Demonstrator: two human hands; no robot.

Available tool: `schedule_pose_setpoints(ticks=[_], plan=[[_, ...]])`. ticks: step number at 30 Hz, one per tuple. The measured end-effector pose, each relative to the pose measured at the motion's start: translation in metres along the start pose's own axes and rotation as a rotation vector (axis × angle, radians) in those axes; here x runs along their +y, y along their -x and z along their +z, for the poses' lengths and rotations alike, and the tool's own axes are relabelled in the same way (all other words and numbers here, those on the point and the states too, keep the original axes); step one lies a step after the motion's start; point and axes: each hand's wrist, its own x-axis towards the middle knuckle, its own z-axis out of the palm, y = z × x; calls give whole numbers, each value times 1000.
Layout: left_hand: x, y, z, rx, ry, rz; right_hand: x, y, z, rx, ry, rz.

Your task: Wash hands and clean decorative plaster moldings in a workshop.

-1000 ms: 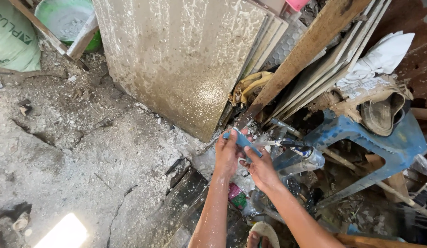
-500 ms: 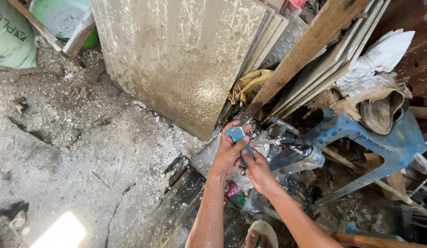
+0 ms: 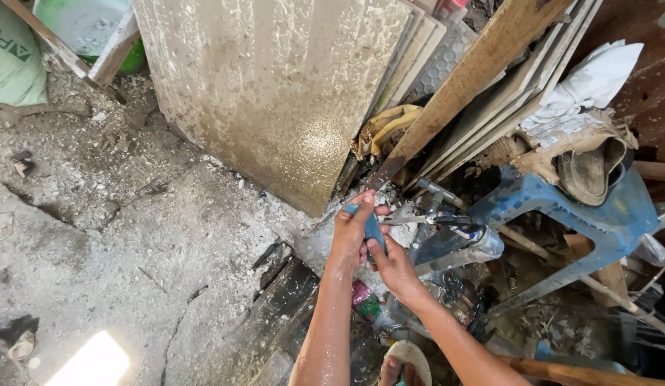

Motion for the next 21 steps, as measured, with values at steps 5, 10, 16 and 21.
schedule_pose_setpoints(ticks=[5,10,16,21], plan=[[15,9,2,42,-12,-110,32,-8,-8,-34,-87,-16],[-2,5,-3,-145,-35,-82,0,-12,-14,39,-295,30],[-35,-10,-7,-257,-14,28,13,-15,-21,54,-536,70],[-88,-52,-41,25,-149,100,19,-12,-21,-29,-422,64]])
